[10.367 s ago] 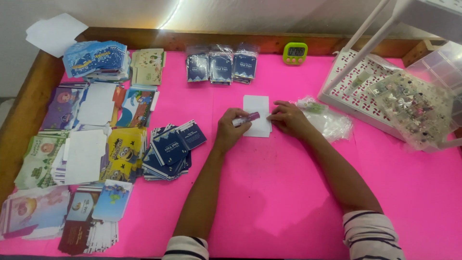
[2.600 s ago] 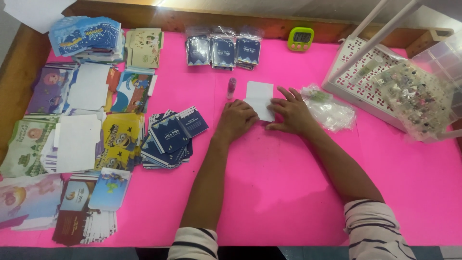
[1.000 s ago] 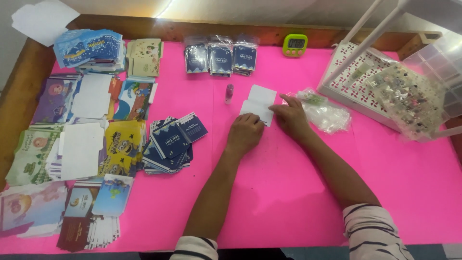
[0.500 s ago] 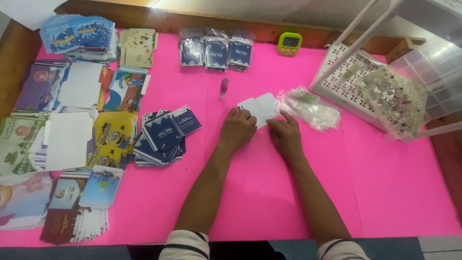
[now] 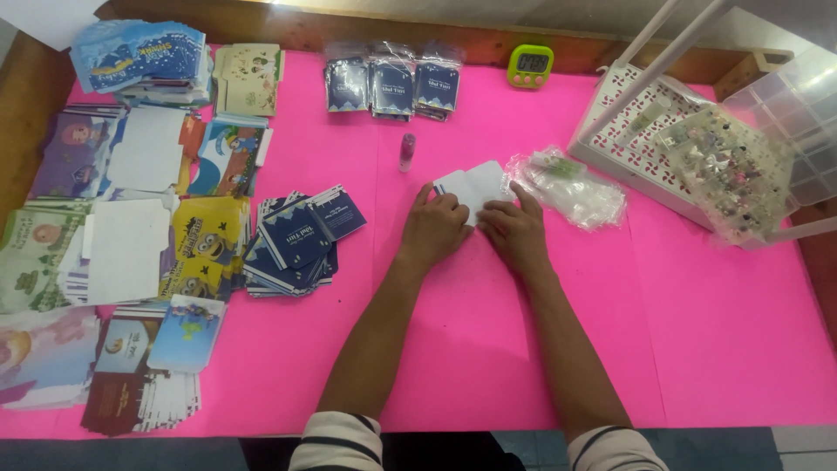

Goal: Folding white cards, inserting blue cards into them, and then placing the assembly into small plastic bags.

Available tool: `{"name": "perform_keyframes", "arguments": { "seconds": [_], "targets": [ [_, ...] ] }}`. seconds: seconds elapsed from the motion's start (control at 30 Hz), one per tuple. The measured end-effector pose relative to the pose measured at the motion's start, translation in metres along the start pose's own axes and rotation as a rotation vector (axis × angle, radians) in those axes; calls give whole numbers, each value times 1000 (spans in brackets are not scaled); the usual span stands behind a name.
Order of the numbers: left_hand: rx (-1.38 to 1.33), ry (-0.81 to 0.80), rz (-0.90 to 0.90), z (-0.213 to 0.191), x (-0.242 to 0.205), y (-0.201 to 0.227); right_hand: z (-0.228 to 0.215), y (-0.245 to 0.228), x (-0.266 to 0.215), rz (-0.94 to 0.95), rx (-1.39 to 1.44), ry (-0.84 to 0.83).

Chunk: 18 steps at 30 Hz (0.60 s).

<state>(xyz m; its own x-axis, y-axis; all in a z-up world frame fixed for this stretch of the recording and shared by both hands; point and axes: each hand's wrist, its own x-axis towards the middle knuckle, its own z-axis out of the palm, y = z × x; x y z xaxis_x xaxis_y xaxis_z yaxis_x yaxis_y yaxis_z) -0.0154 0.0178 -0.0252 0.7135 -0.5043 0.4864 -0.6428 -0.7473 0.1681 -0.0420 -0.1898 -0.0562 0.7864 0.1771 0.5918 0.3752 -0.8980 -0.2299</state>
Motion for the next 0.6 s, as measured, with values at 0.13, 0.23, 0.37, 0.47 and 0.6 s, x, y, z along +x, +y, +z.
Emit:
{"name": "perform_keyframes", "arguments": {
  "seconds": [0.13,0.23,0.37,0.47,0.6],
  "targets": [
    [-8,41,2,-7,1,2,6,6,8,-13,40,7],
    [-8,35,4,-5,1,1,14,13,14,-20,22,15],
    [-17,65,1,6,0,-2,7,18,15,43,142,-28],
    [-24,75,9,17,-4,-6,-2,11,17,87,246,-114],
    [-19,77,21,18,-3,-11,5,17,16,83,247,-163]
  ]
}}
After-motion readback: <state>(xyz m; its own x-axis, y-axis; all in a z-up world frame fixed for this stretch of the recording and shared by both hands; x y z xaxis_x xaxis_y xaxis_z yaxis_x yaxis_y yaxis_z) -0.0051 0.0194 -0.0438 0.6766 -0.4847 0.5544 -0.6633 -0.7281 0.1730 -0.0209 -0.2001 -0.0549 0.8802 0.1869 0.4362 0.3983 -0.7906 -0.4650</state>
